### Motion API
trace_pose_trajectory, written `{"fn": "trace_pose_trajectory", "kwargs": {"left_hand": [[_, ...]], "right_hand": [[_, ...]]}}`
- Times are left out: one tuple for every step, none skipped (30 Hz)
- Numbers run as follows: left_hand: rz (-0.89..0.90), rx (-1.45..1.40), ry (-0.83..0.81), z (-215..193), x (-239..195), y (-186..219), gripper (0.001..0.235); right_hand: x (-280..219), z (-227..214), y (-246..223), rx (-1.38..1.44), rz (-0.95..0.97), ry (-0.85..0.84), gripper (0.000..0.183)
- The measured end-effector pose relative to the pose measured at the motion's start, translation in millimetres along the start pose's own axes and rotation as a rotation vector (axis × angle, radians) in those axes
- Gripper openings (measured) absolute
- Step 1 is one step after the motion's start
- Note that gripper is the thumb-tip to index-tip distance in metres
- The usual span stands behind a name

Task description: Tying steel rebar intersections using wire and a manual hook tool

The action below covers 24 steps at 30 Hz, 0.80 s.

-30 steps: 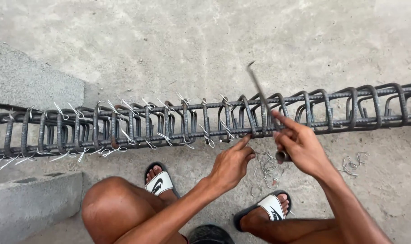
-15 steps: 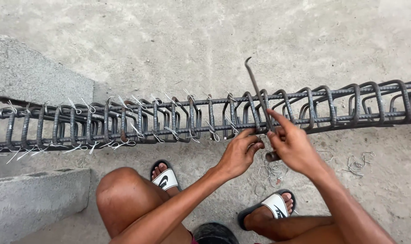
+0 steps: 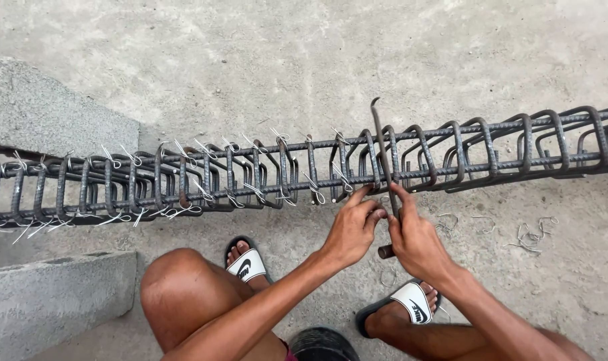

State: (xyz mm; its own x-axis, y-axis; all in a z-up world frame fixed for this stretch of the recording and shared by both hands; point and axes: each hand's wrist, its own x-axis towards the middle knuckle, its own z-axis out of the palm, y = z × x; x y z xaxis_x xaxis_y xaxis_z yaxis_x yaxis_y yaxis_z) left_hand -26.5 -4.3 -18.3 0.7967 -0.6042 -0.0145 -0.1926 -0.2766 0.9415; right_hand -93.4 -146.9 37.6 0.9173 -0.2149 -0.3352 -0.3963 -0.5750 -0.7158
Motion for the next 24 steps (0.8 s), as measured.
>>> {"fn": "trace_pose_trajectory", "kwargs": {"left_hand": [[0.004,0.001,0.000,-2.6,-2.3,5.5,0.016],[0.006,0.008,-0.002,-5.0,-4.7,10.9,0.017],[0.004,0.015,-0.004,-7.1,-9.6,16.4,0.017],[0.003,0.015,-0.006,-7.1,-11.9,14.7,0.017],[-0.009,0.009,-0.011,-6.2,-13.3,13.3,0.017],[-0.020,0.004,-0.017,-5.5,-14.6,12.0,0.017],[-0.014,0.003,-0.015,-3.0,-14.2,4.1,0.017],[-0.024,0.016,-0.027,-0.3,-13.8,-3.9,0.018],[-0.041,0.029,-0.039,2.6,-16.4,-12.2,0.018],[-0.042,0.029,-0.035,-0.2,-14.6,-7.8,0.018],[-0.044,0.035,-0.040,-2.2,-15.5,-3.5,0.018],[-0.045,0.042,-0.045,-4.2,-16.0,1.0,0.019],[-0.042,0.043,-0.046,-5.9,-16.2,3.1,0.019],[-0.047,0.038,-0.047,-7.7,-16.3,5.6,0.018],[-0.051,0.030,-0.049,-8.6,-15.8,8.3,0.018],[-0.046,0.029,-0.051,-8.1,-12.9,6.8,0.018],[-0.052,0.031,-0.051,-7.7,-13.1,5.1,0.018],[-0.058,0.033,-0.050,-7.3,-13.5,3.1,0.018],[-0.060,0.033,-0.048,-9.2,-14.2,7.4,0.018],[-0.061,0.041,-0.050,-11.0,-14.8,11.9,0.018],[-0.060,0.052,-0.051,-13.3,-14.5,16.4,0.017],[-0.061,0.053,-0.048,-13.2,-13.4,15.0,0.017],[-0.066,0.054,-0.053,-12.4,-13.9,13.6,0.017],[-0.071,0.055,-0.059,-11.2,-14.1,12.2,0.017]], "right_hand": [[-0.4,-3.7,-0.9,0.000,-0.002,0.004,0.061],[-0.9,-7.3,-1.7,-0.012,0.012,0.006,0.062],[-3.3,-9.9,-2.2,-0.022,0.029,0.004,0.063],[-4.4,-5.2,-0.9,-0.020,0.031,0.004,0.063],[-5.2,-1.8,0.7,-0.005,0.041,0.001,0.061],[-5.8,1.6,2.0,0.010,0.052,-0.002,0.060],[-6.4,2.0,-0.2,0.007,0.048,0.002,0.060],[-6.9,2.3,-2.3,0.037,0.057,0.007,0.060],[-9.2,4.2,-3.9,0.069,0.068,0.004,0.060],[-6.1,1.5,-5.1,0.067,0.065,0.002,0.060],[-6.2,0.0,-5.8,0.063,0.056,0.032,0.061],[-6.1,-1.8,-6.5,0.058,0.047,0.062,0.061],[-6.9,-0.1,-6.9,0.058,0.046,0.065,0.061],[-7.6,1.3,-7.5,0.026,0.026,0.040,0.061],[-8.5,1.9,-7.6,-0.008,0.008,0.017,0.062],[-6.2,-3.4,-11.0,-0.009,0.008,0.022,0.062],[-5.7,-7.1,-14.3,0.024,0.027,0.044,0.060],[-5.2,-10.4,-17.5,0.057,0.046,0.067,0.058],[-4.7,-14.1,-15.7,0.057,0.045,0.064,0.058],[-4.1,-17.9,-13.9,0.071,0.076,0.092,0.059],[-2.6,-22.0,-12.4,0.087,0.105,0.119,0.061],[-0.6,-22.2,-15.8,0.088,0.101,0.118,0.061],[-1.1,-21.6,-18.3,0.098,0.098,0.100,0.060],[-1.5,-21.3,-20.5,0.109,0.095,0.083,0.060]]}}
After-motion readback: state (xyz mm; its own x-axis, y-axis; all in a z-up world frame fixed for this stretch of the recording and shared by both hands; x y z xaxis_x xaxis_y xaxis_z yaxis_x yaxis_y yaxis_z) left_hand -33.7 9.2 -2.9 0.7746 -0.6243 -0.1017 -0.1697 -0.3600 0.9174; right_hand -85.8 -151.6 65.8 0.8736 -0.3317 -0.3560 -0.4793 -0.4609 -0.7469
